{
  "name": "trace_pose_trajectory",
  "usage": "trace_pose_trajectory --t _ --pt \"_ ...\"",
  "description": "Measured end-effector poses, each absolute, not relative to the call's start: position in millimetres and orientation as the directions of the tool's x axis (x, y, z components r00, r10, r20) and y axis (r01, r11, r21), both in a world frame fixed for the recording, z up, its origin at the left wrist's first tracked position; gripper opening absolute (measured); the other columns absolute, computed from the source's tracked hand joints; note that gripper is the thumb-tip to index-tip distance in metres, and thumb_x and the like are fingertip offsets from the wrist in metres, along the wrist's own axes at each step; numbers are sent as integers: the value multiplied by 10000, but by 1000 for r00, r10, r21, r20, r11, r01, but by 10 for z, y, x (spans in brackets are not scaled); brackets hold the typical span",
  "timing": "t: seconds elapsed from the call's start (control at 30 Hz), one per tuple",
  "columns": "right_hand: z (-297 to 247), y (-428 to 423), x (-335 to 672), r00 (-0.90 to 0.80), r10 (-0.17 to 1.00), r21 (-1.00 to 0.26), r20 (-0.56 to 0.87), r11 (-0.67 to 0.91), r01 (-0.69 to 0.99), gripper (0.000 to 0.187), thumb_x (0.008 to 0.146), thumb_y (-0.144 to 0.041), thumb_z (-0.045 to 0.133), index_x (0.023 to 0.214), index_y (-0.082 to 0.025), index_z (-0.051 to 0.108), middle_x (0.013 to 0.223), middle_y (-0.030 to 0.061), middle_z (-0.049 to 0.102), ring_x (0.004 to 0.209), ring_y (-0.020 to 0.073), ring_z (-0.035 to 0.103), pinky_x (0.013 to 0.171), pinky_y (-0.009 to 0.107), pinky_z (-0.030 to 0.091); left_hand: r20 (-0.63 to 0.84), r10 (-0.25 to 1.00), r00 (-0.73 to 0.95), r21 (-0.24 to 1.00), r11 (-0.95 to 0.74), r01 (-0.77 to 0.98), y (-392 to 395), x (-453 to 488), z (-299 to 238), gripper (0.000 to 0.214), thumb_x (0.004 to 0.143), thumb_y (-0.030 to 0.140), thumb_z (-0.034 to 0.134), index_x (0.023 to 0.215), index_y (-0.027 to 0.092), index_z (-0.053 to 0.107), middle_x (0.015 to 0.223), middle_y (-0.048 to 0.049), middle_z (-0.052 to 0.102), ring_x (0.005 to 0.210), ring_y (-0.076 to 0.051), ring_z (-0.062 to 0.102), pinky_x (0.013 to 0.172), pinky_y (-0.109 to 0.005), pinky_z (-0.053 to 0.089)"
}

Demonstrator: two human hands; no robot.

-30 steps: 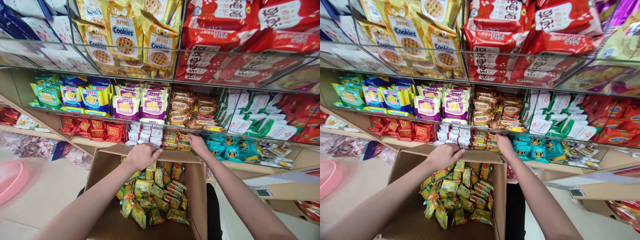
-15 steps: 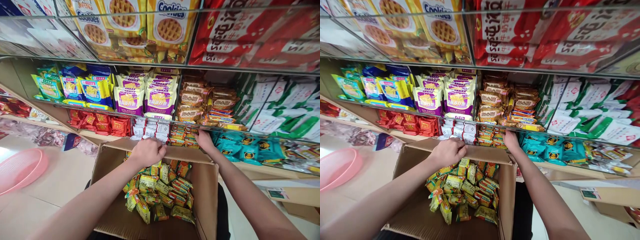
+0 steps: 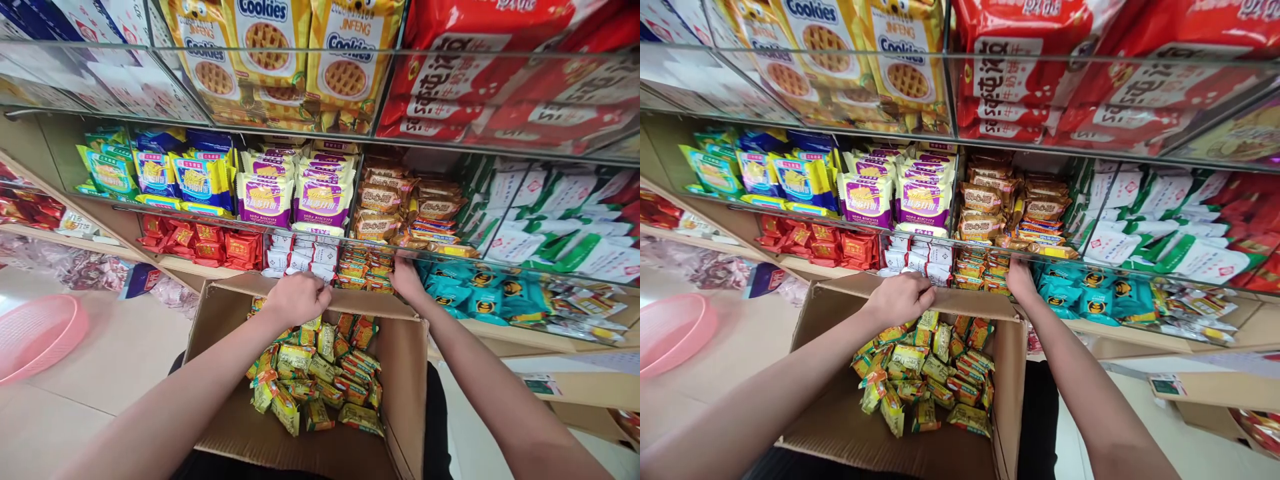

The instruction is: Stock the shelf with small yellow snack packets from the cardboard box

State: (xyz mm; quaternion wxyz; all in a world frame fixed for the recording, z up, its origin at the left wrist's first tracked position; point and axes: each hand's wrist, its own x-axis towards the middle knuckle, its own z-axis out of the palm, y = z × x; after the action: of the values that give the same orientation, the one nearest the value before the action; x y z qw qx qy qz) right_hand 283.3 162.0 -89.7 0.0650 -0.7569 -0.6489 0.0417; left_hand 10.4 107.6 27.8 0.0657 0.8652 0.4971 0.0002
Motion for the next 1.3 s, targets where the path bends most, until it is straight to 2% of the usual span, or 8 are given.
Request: trace_pose_trajectory --t 0.3,0.77,0.93,1.03,1.1,1.17,1.23,1.3 --pt "-885 1664 2790 82 996 -103 -38 -86 991 269 798 -117 417 1050 -94 508 1037 176 542 924 238 543 786 294 388 -65 868 492 100 -485 869 1077 107 287 424 825 396 254 744 190 615 793 -65 609 726 -218 574 579 -318 415" --pt "-810 1548 2788 87 996 -116 -19 -88 989 432 733 -128 526 1151 -67 438 1145 214 450 908 249 552 762 312 407 -53 869 492 108 -485 868 1082 94 246 435 827 407 250 762 202 629 812 -70 620 758 -229 582 607 -335 427" --pt "-747 1507 2787 99 993 -178 59 -88 980 331 786 -188 480 1099 -84 509 1124 177 497 1049 244 480 879 317 368 -58 868 493 116 -485 867 1091 92 241 441 826 420 247 780 208 631 804 -68 627 765 -226 583 615 -332 427" --pt "-683 1246 2854 177 982 -435 62 -133 891 283 794 -252 468 1007 -96 569 997 133 584 920 206 553 815 318 425 -61 865 498 130 -487 863 1092 86 237 444 826 423 247 782 206 632 808 -69 627 770 -224 581 619 -329 428" --pt "-598 891 2864 296 947 -696 124 -129 706 296 804 -321 449 974 -113 576 905 103 617 784 181 589 718 318 466 -63 865 498 139 -487 862 1089 82 234 445 826 418 247 784 205 634 808 -71 626 771 -222 579 623 -329 430" --pt "-483 427 2770 445 842 -809 306 -17 588 294 814 -358 441 968 -141 566 890 84 617 775 175 591 686 315 473 -61 864 500 141 -488 861 1088 80 230 444 826 413 246 786 206 636 807 -70 625 768 -223 578 624 -331 432" --pt "-382 -34 2534 467 697 -721 545 106 684 227 795 -296 494 964 -160 559 892 74 603 808 174 578 715 313 460 -53 864 501 138 -490 861 1090 80 226 443 825 414 245 791 210 637 808 -67 625 762 -226 579 622 -335 433" --pt "-368 -361 2180 181 765 -584 618 293 757 138 784 -219 513 907 -194 571 829 43 600 765 151 572 692 274 455 -49 865 499 136 -489 862 1092 78 225 448 826 420 242 802 211 638 817 -67 626 766 -228 580 626 -339 434"
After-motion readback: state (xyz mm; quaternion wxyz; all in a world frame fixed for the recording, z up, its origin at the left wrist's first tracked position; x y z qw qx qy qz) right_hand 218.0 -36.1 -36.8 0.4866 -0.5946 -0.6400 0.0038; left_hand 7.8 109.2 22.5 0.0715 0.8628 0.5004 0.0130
